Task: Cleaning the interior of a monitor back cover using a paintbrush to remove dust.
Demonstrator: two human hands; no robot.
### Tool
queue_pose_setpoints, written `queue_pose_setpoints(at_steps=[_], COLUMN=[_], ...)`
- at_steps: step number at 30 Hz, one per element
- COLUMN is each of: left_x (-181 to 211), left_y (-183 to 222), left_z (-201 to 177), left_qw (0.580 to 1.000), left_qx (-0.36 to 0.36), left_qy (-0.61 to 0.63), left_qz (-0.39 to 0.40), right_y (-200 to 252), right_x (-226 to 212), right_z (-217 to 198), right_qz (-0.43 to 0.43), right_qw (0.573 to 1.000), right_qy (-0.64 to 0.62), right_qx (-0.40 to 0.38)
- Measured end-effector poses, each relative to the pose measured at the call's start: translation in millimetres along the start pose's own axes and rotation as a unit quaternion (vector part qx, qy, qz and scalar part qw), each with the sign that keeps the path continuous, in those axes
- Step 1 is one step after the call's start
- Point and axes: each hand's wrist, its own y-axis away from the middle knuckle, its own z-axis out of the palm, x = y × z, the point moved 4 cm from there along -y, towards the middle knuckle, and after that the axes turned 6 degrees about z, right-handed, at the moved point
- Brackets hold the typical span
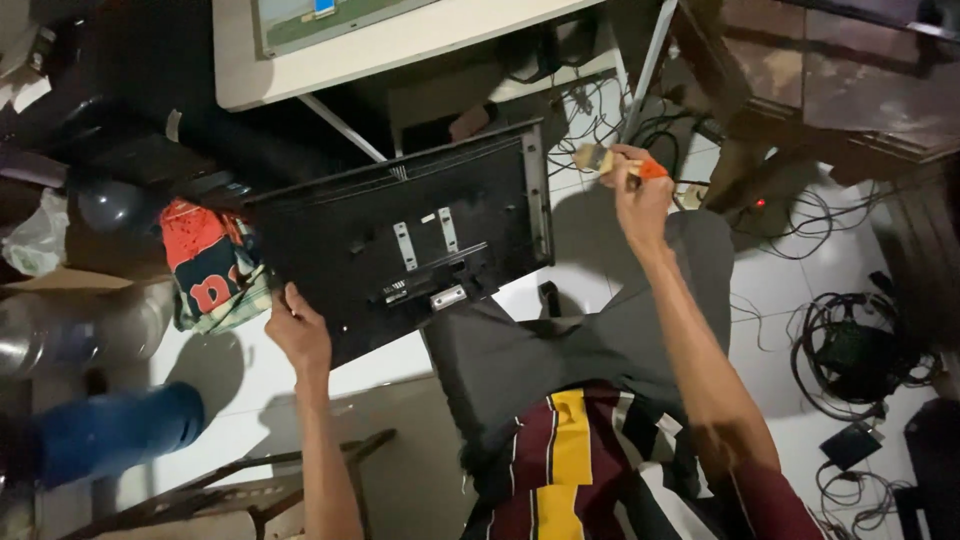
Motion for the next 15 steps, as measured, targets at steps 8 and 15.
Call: queue_pose_setpoints(at_steps=[8, 15], left_x=[12, 1], left_y=[-1, 1], left_z=[-36, -29], left_qw=[0.999, 0.999], left_qx=[-0.017, -0.020], left_qy=[-0.024, -0.015], left_qz=[-0.031, -0.041], right_y=[-3, 30], right_x=[-22, -20], right_z=[84, 85], right_qz=[-0.067, -0.010], right_qw=[0.990, 0.978], right_qy=[-0.080, 0.000], right_qx=[-0.094, -0.209])
